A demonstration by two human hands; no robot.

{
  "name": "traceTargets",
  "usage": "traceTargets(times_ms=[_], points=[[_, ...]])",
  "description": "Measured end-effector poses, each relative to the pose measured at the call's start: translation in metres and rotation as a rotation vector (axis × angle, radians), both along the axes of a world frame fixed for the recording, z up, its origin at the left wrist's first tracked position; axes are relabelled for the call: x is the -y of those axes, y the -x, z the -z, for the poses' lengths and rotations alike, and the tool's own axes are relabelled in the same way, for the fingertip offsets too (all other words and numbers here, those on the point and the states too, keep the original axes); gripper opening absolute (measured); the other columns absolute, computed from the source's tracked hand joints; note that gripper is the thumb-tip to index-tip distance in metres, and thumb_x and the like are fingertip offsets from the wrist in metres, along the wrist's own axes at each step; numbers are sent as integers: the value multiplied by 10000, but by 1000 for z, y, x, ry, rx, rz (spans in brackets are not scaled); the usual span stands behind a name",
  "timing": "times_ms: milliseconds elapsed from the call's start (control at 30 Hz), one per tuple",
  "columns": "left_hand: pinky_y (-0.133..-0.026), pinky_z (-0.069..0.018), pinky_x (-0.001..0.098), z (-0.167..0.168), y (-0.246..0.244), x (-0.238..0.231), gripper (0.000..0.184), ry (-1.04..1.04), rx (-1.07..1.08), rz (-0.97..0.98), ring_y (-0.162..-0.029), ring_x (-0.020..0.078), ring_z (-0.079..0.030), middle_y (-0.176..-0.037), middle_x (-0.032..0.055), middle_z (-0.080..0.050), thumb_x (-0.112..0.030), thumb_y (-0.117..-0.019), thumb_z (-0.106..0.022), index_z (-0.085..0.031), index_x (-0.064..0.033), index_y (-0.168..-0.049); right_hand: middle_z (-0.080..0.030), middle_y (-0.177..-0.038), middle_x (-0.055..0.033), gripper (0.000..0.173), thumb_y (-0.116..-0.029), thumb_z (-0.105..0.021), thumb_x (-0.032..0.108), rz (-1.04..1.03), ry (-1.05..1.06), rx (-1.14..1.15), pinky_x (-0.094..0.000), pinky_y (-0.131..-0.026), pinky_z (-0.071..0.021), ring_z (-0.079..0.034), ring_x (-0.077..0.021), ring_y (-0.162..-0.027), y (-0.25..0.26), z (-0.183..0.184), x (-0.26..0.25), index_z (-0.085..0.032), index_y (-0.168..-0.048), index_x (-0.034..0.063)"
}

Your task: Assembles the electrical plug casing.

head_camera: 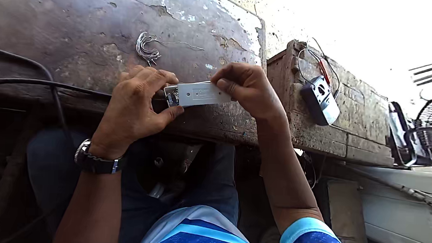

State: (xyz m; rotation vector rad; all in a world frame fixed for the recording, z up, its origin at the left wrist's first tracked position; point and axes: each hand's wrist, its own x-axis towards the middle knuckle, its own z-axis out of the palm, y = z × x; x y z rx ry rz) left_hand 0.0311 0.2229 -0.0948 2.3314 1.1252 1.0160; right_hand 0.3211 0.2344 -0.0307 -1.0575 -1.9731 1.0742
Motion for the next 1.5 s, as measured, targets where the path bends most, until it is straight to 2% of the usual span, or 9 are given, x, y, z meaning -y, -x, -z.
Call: traceTargets(times_ms=[100, 200, 333, 433, 600, 667, 1033, 1400, 1500], points=[[-969, -428, 504, 2, -1, 0, 544, -30, -8, -7, -1139, 247, -601, -1172, 53, -696, -571, -850, -708, -712, -158, -1204, -713, -963, -94, 132, -995, -596, -15, -5, 5, -53, -248, -689, -580, -670, -97, -780, 4, 9, 0, -681, -1087, -54], [-953, -429, 491, 3, -1, 0, 605, -26, -20, -24, -1112, 229, -604, -1176, 39, -695, -583, -826, -718, -686, -153, -1250, -716, -948, -106, 124, -991, -602, -33, -21, -22, -52, -272, -744, -606, -689, -113, -794, 11, 13, -6, -682, -1081, -64], [-962, -428, 491, 2, 0, 1, 592, -15, -16, -32, -1109, 240, -609, -1160, 60, -700, -576, -836, -718, -704, -136, -1232, -712, -947, -90, 117, -988, -638, 11, 18, -95, 15, -252, -713, -588, -664, -96, -764, 19, 18, -10, -710, -1071, -30], [-987, -432, 498, 0, 1, 2, 600, 3, -30, -29, -1151, 257, -608, -1196, 74, -698, -581, -841, -710, -707, -127, -1234, -643, -1006, -68, 152, -966, -714, 124, 105, -191, 80, -212, -620, -483, -557, -80, -731, 19, 25, -11, -760, -1081, 35], [-1035, -429, 503, -5, 4, 5, 565, 46, -16, 6, -1196, 274, -598, -1228, 97, -682, -521, -855, -718, -704, -92, -1221, -594, -1233, -128, 515, -886, -812, 247, -36, -125, 93, -212, -628, -507, -586, -100, -826, 0, 28, -8, -666, -1317, 5], [-1030, -432, 504, -3, 4, 4, 576, 37, -8, -8, -1192, 272, -602, -1225, 97, -686, -531, -841, -713, -708, -95, -1217, -589, -1250, -151, 594, -853, -842, 197, -86, -61, 75, -245, -679, -565, -625, -137, -868, -7, 28, -8, -624, -1358, -28], [-1016, -443, 477, -2, 3, 3, 506, 7, 7, 5, -1167, 249, -617, -1200, 87, -700, -499, -901, -648, -711, -108, -1215, -594, -1203, -160, 469, -913, -780, 132, -117, -34, 35, -269, -729, -600, -646, -157, -883, -8, 29, -7, -638, -1319, -53], [-1005, -470, 423, -2, 6, -1, 487, 12, 26, 27, -1150, 250, -621, -1165, 117, -697, -465, -882, -659, -723, -67, -1155, -612, -1173, -139, 416, -928, -766, 142, -95, -51, 16, -218, -601, -544, -608, -101, -758, -6, 33, -9, -677, -1293, -34], [-1007, -468, 426, -2, 6, -1, 447, 10, 33, 34, -1152, 248, -621, -1146, 113, -702, -452, -948, -611, -727, -67, -1145, -630, -1133, -137, 366, -940, -741, 128, -77, -69, -2, -219, -596, -539, -604, -98, -741, -4, 35, -10, -694, -1262, -41]])
